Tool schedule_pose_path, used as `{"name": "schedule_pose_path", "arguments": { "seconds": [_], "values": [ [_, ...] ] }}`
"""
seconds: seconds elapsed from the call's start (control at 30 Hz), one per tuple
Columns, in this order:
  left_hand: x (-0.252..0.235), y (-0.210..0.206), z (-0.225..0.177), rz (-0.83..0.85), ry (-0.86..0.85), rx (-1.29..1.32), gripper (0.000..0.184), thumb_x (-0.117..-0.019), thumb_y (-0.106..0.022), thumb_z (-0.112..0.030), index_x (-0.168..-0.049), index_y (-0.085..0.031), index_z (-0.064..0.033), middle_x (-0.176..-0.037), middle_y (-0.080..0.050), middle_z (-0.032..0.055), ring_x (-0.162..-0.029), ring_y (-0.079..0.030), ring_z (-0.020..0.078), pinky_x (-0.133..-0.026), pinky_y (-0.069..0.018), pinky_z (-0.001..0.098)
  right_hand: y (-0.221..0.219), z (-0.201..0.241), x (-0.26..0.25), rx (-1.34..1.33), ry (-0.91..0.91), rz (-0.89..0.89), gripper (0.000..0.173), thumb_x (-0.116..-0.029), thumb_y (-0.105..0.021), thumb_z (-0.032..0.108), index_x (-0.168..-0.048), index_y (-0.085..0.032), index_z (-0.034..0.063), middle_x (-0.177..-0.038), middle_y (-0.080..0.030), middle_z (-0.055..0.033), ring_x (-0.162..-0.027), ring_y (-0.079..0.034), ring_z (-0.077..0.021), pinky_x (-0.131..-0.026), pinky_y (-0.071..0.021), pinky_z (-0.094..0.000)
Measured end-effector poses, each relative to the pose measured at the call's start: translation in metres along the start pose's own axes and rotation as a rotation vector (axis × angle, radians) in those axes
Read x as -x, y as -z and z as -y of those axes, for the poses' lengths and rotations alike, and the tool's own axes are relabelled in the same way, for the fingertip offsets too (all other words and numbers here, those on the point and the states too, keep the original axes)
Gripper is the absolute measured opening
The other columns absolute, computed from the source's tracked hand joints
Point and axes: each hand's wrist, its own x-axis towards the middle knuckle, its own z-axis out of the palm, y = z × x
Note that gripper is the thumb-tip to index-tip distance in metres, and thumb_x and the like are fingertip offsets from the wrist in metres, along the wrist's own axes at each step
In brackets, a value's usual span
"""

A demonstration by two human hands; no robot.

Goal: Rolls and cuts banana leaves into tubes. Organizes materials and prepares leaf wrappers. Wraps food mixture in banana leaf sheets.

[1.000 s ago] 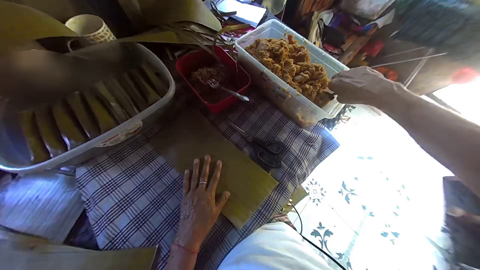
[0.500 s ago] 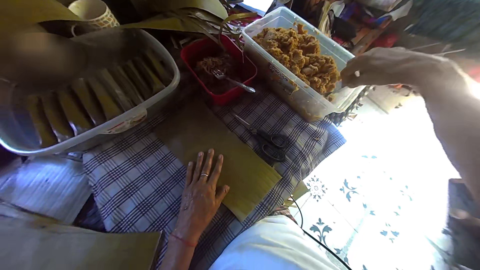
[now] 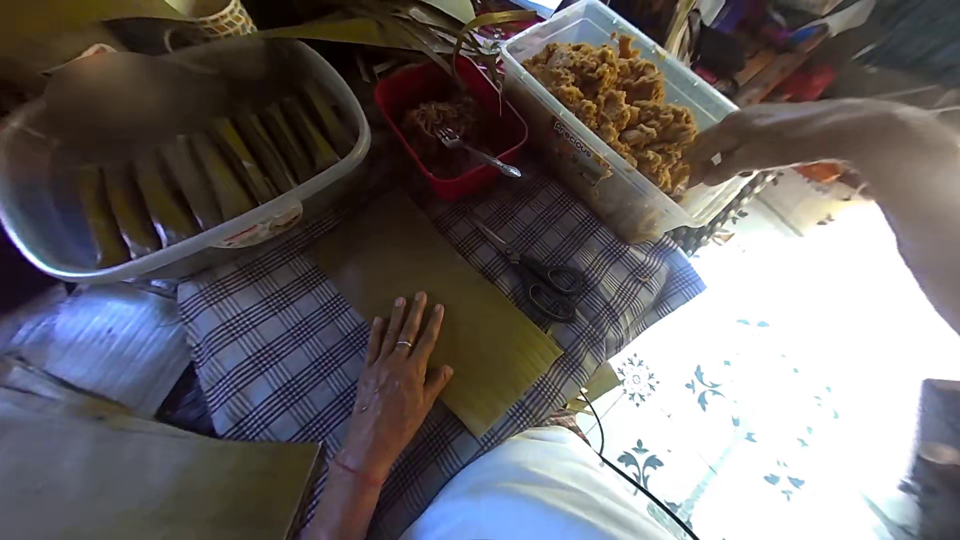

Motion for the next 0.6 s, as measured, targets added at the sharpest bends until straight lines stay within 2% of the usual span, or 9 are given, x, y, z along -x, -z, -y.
{"name": "schedule_pose_path", "arguments": {
  "seconds": [0.07,0.13,0.2,0.23,0.27,0.33,0.43,0.5,0.6],
  "values": [
    [0.004,0.005,0.000,-0.020,0.002,0.021,0.070,-0.0975,-0.058,-0.046,-0.160,-0.039,-0.0223,-0.171,-0.022,0.0006,-0.158,-0.016,0.0256,-0.126,-0.0117,0.0603,0.010,-0.009,0.003,-0.029,-0.039,-0.056,0.011,-0.0958,-0.067,-0.001,-0.093,-0.076,0.0050,-0.091,-0.072,-0.0122,-0.075,-0.064,-0.0265,-0.073,-0.0532,-0.0489],
    [0.010,0.008,0.002,-0.107,0.040,0.120,0.061,-0.0984,-0.057,-0.041,-0.155,-0.048,-0.0197,-0.167,-0.033,0.0019,-0.156,-0.025,0.0243,-0.126,-0.0191,0.0563,0.012,-0.019,0.001,-0.030,-0.077,-0.101,0.011,-0.0958,-0.068,0.000,-0.094,-0.077,0.0057,-0.091,-0.072,-0.0128,-0.073,-0.065,-0.0268,-0.074,-0.0533,-0.0499],
    [0.016,0.018,-0.002,-0.211,0.186,0.321,0.055,-0.0993,-0.059,-0.038,-0.151,-0.053,-0.0197,-0.163,-0.040,0.0057,-0.151,-0.036,0.0221,-0.122,-0.0352,0.0447,0.007,-0.021,-0.004,-0.001,-0.130,-0.111,0.009,-0.0957,-0.069,0.000,-0.094,-0.077,0.0039,-0.090,-0.072,-0.0161,-0.074,-0.066,-0.0307,-0.076,-0.0535,-0.0545],
    [0.016,0.030,-0.008,-0.261,0.285,0.446,0.053,-0.0993,-0.059,-0.035,-0.149,-0.055,-0.0173,-0.161,-0.042,0.0084,-0.149,-0.039,0.0224,-0.118,-0.0397,0.0423,0.005,-0.021,-0.009,0.015,-0.164,-0.100,0.009,-0.0965,-0.068,0.001,-0.095,-0.077,0.0038,-0.090,-0.072,-0.0171,-0.076,-0.066,-0.0326,-0.078,-0.0525,-0.0569],
    [0.015,0.044,-0.015,-0.315,0.376,0.601,0.052,-0.0981,-0.058,-0.029,-0.147,-0.056,-0.0093,-0.159,-0.043,0.0142,-0.148,-0.041,0.0258,-0.117,-0.0393,0.0425,0.003,-0.021,-0.013,0.019,-0.176,-0.085,0.010,-0.0972,-0.067,0.002,-0.096,-0.077,0.0035,-0.088,-0.071,-0.0177,-0.075,-0.065,-0.0329,-0.078,-0.0509,-0.0571],
    [0.018,0.057,-0.019,-0.394,0.540,0.939,0.051,-0.0987,-0.054,-0.024,-0.145,-0.053,-0.0020,-0.156,-0.046,0.0129,-0.145,-0.043,0.0223,-0.115,-0.0411,0.0372,-0.001,-0.017,-0.017,-0.020,-0.167,-0.042,0.013,-0.0978,-0.067,0.003,-0.092,-0.078,0.0035,-0.081,-0.070,-0.0141,-0.067,-0.060,-0.0251,-0.068,-0.0488,-0.0463],
    [0.032,0.046,-0.001,-0.468,0.666,1.332,0.045,-0.1023,-0.050,-0.018,-0.145,-0.053,-0.0042,-0.149,-0.055,0.0095,-0.134,-0.056,0.0252,-0.107,-0.0514,0.0419,-0.003,-0.004,-0.019,-0.077,-0.166,0.048,0.013,-0.0975,-0.066,0.000,-0.090,-0.076,0.0016,-0.072,-0.065,-0.0108,-0.057,-0.051,-0.0177,-0.059,-0.0450,-0.0360],
    [0.032,0.047,0.004,-0.483,0.723,1.468,0.042,-0.1036,-0.046,-0.014,-0.144,-0.054,-0.0045,-0.146,-0.057,0.0099,-0.131,-0.059,0.0276,-0.104,-0.0535,0.0456,-0.009,-0.014,-0.027,-0.122,-0.132,0.055,0.013,-0.0950,-0.068,-0.001,-0.085,-0.075,0.0017,-0.064,-0.061,-0.0092,-0.048,-0.047,-0.0142,-0.049,-0.0410,-0.0304],
    [0.028,0.050,0.008,-0.467,0.741,1.596,0.042,-0.1060,-0.042,-0.014,-0.146,-0.052,-0.0047,-0.144,-0.058,0.0119,-0.131,-0.059,0.0288,-0.105,-0.0529,0.0469,-0.008,-0.022,-0.027,-0.220,-0.109,0.086,0.016,-0.0955,-0.067,-0.001,-0.083,-0.075,0.0030,-0.061,-0.061,-0.0070,-0.043,-0.044,-0.0102,-0.044,-0.0369,-0.0251]
  ]
}}
